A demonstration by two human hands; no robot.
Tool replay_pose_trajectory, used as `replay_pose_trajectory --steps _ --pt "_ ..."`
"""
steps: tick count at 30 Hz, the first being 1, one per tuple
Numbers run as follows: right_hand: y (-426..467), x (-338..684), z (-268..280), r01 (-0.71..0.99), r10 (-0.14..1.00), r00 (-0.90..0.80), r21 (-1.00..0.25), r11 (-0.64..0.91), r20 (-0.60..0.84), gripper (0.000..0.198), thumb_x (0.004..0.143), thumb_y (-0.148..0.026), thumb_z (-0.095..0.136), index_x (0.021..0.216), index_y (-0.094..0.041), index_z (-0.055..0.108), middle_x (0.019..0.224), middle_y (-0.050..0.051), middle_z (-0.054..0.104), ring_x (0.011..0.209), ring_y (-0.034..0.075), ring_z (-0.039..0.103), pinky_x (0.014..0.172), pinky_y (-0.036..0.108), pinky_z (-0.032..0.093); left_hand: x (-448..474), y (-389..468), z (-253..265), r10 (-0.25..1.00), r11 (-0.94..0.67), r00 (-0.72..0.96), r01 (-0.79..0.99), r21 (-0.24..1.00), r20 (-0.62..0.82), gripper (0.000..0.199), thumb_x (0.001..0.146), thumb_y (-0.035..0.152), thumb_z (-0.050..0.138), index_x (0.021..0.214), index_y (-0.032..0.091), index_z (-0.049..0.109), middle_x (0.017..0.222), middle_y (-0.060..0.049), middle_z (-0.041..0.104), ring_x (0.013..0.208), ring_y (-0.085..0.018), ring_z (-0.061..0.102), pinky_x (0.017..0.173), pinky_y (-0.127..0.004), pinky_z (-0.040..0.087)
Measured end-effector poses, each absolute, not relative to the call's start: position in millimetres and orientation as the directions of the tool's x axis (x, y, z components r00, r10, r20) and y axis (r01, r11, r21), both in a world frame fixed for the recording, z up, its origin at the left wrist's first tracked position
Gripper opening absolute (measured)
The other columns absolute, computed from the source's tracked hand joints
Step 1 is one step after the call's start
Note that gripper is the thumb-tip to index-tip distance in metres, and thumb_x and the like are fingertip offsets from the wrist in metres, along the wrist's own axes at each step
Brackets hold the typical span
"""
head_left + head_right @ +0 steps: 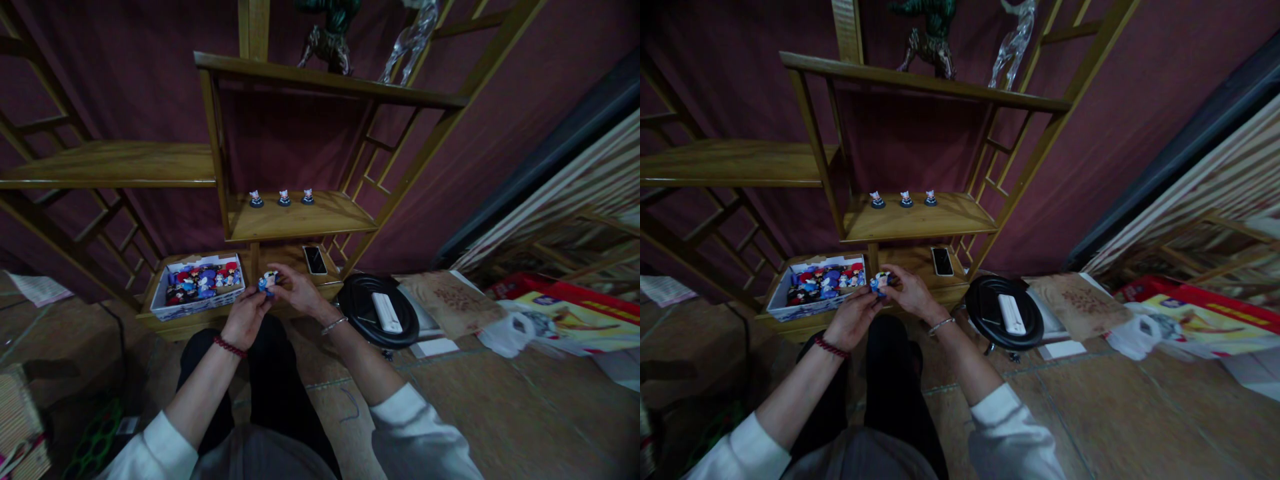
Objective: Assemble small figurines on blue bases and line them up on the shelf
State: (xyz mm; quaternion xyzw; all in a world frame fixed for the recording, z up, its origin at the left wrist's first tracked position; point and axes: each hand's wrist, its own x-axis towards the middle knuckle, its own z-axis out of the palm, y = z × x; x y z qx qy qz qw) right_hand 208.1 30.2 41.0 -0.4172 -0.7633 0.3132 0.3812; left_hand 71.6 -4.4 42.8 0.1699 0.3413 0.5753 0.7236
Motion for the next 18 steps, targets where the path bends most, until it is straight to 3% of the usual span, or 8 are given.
replay_pose_trajectory --steps 18 --pt "31 219 47 0.326 0.882 -0.376 -0.850 0.413 0.284 0.054 0.071 -0.028 0.062 0.121 -0.022 0.043 0.107 0.004 0.058 0.097 0.015 0.054 0.084 0.031 0.045 80 3 48 0.941 0.292 0.092 -0.709 0.642 -0.326 0.014 0.064 -0.001 0.055 0.065 0.012 0.057 0.073 -0.002 0.063 0.075 -0.011 0.059 0.079 -0.028 0.045"
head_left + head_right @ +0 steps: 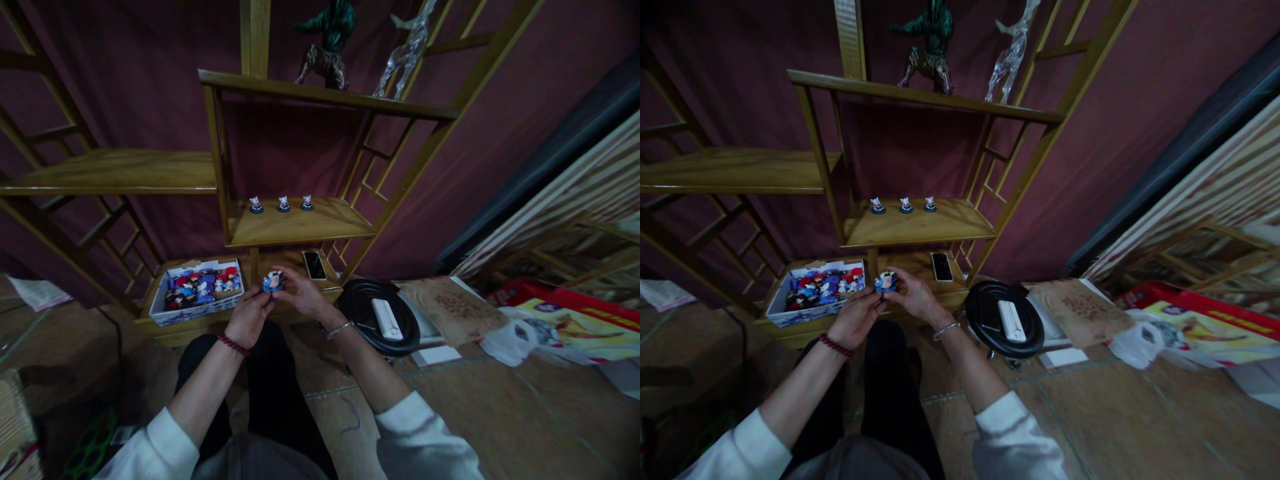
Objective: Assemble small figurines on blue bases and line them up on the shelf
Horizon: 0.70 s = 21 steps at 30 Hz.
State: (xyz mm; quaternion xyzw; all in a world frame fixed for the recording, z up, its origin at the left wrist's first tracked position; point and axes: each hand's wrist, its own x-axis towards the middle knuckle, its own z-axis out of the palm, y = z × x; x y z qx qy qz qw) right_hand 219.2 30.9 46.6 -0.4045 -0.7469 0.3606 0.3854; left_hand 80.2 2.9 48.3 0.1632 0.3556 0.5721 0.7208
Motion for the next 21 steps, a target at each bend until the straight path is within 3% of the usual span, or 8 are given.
replay_pose_trajectory --steps 14,21 --pt "36 227 44 0.270 0.898 -0.325 -0.881 0.389 0.296 0.050 0.069 -0.027 0.062 0.117 -0.022 0.046 0.100 0.003 0.058 0.090 0.014 0.057 0.083 0.030 0.047 90 11 52 0.948 0.298 0.124 -0.666 0.683 -0.293 0.016 0.062 0.003 0.060 0.073 0.014 0.062 0.083 -0.003 0.064 0.076 -0.011 0.058 0.079 -0.027 0.044" --pt "41 232 39 0.237 0.904 -0.309 -0.897 0.374 0.295 0.050 0.068 -0.027 0.064 0.115 -0.021 0.046 0.101 0.003 0.058 0.090 0.014 0.058 0.085 0.031 0.046 92 15 53 0.947 0.301 0.120 -0.658 0.690 -0.299 0.017 0.061 0.003 0.059 0.074 0.014 0.062 0.079 -0.003 0.064 0.077 -0.012 0.058 0.078 -0.028 0.044"
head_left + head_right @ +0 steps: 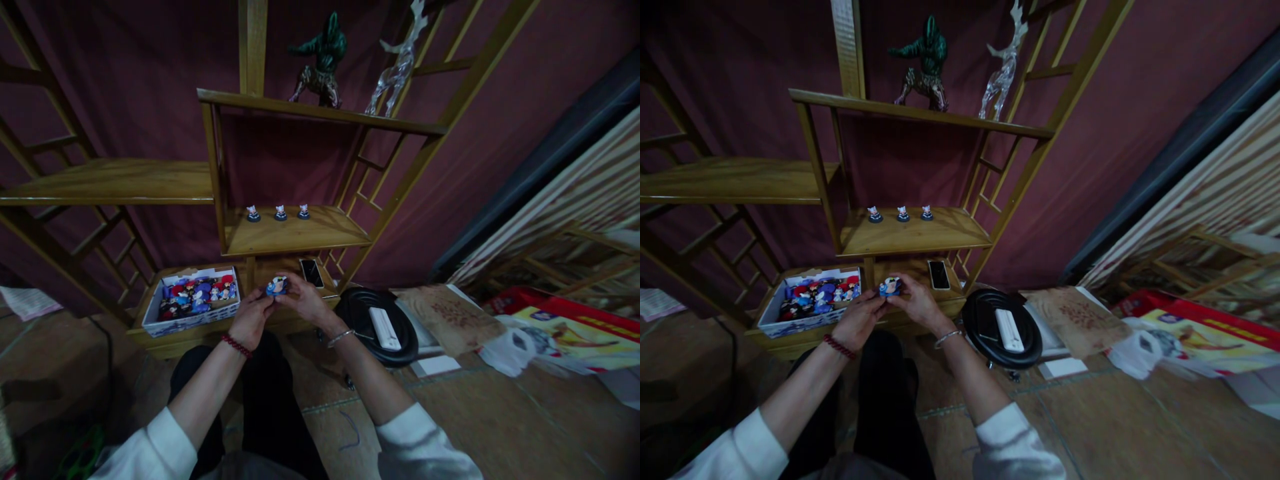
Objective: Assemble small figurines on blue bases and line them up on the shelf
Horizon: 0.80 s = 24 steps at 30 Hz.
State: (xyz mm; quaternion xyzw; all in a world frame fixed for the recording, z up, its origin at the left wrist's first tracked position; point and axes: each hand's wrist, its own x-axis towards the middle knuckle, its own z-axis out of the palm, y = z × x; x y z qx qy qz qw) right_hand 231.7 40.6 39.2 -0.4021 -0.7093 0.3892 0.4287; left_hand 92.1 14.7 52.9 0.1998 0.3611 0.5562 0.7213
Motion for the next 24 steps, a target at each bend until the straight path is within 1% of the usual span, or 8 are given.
replay_pose_trajectory --steps 6,13,18,24 --pt "43 235 37 0.225 0.909 -0.285 -0.901 0.370 0.303 0.048 0.068 -0.029 0.064 0.113 -0.021 0.047 0.103 0.004 0.059 0.093 0.015 0.058 0.086 0.033 0.046 96 17 58 0.956 0.266 0.075 -0.631 0.728 -0.285 0.017 0.058 0.004 0.063 0.071 0.014 0.061 0.075 -0.002 0.063 0.074 -0.012 0.057 0.078 -0.029 0.043" --pt "47 234 42 0.241 0.908 -0.265 -0.889 0.389 0.325 0.051 0.069 -0.028 0.063 0.116 -0.022 0.045 0.104 0.004 0.059 0.093 0.015 0.057 0.086 0.032 0.046 98 22 61 0.969 0.211 0.022 -0.588 0.781 -0.245 0.016 0.056 0.007 0.064 0.071 0.013 0.062 0.073 -0.003 0.063 0.071 -0.012 0.056 0.072 -0.027 0.043" --pt "49 233 49 0.251 0.902 -0.257 -0.877 0.410 0.348 0.051 0.069 -0.029 0.064 0.116 -0.021 0.045 0.103 0.004 0.060 0.093 0.015 0.057 0.085 0.030 0.046 96 25 67 0.974 0.194 0.004 -0.528 0.827 -0.225 0.016 0.058 0.007 0.060 0.073 0.013 0.063 0.070 -0.002 0.062 0.064 -0.011 0.054 0.064 -0.025 0.042" --pt "50 231 65 0.315 0.900 -0.239 -0.848 0.426 0.364 0.052 0.068 -0.030 0.064 0.116 -0.021 0.046 0.104 0.004 0.060 0.091 0.015 0.058 0.084 0.030 0.045 97 28 74 0.978 0.159 -0.035 -0.506 0.848 -0.205 0.021 0.059 0.004 0.054 0.075 0.014 0.063 0.072 -0.003 0.063 0.060 -0.010 0.053 0.063 -0.025 0.042"
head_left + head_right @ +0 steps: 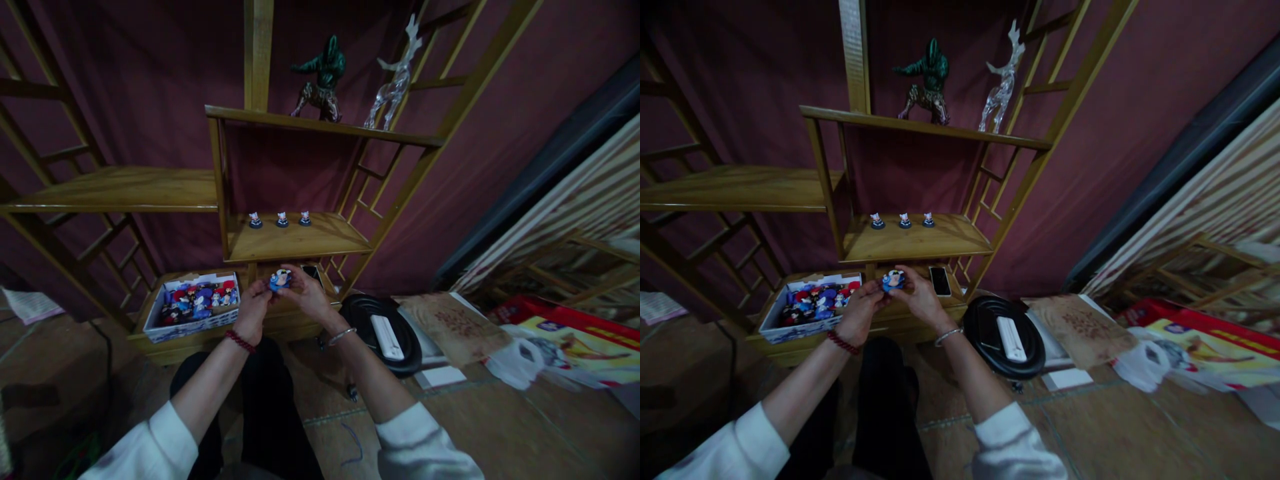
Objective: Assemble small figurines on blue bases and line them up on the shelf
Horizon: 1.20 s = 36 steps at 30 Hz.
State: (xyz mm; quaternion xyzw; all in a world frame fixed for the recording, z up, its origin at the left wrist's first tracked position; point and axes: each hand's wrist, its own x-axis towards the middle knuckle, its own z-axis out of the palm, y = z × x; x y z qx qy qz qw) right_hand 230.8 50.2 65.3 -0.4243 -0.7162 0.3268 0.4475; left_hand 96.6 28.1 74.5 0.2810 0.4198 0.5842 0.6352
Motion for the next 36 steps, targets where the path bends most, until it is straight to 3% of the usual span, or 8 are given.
replay_pose_trajectory --steps 11,19,27,32,36 --pt "68 226 88 0.323 0.901 -0.231 -0.845 0.427 0.367 0.051 0.068 -0.031 0.064 0.115 -0.022 0.047 0.102 0.003 0.062 0.091 0.015 0.059 0.083 0.029 0.046 93 37 95 0.996 0.026 -0.065 -0.443 0.896 -0.061 0.027 0.063 0.005 0.048 0.087 0.013 0.058 0.092 -0.006 0.063 0.080 -0.013 0.057 0.068 -0.025 0.045" --pt "87 217 95 0.313 0.885 -0.220 -0.829 0.463 0.411 0.049 0.067 -0.030 0.065 0.113 -0.021 0.048 0.101 0.004 0.062 0.086 0.014 0.061 0.079 0.028 0.048 88 56 99 0.995 -0.081 -0.085 -0.310 0.947 0.057 0.035 0.062 0.004 0.043 0.093 0.012 0.058 0.088 -0.006 0.064 0.075 -0.012 0.058 0.070 -0.026 0.046" --pt "117 211 90 0.355 0.896 -0.195 -0.823 0.443 0.398 0.052 0.066 -0.031 0.065 0.114 -0.023 0.046 0.096 0.002 0.063 0.079 0.013 0.062 0.074 0.026 0.050 78 86 87 0.956 -0.283 -0.058 0.082 0.955 0.288 0.038 0.067 0.004 0.042 0.099 0.015 0.059 0.094 -0.005 0.064 0.082 -0.013 0.059 0.079 -0.029 0.046" --pt "134 208 87 0.366 0.896 -0.175 -0.818 0.443 0.407 0.051 0.065 -0.031 0.066 0.113 -0.024 0.047 0.099 0.002 0.062 0.080 0.012 0.061 0.073 0.025 0.051 71 93 89 0.918 -0.339 -0.039 0.435 0.834 0.394 0.040 0.071 0.005 0.043 0.107 0.016 0.057 0.097 -0.006 0.063 0.089 -0.016 0.058 0.085 -0.032 0.044" --pt "145 207 86 0.387 0.899 -0.167 -0.812 0.437 0.404 0.052 0.064 -0.031 0.067 0.112 -0.024 0.048 0.098 0.002 0.062 0.078 0.013 0.062 0.072 0.026 0.051 71 95 98 0.901 -0.330 -0.018 0.621 0.711 0.433 0.042 0.071 0.005 0.042 0.110 0.012 0.055 0.105 -0.010 0.060 0.098 -0.018 0.054 0.090 -0.032 0.041"
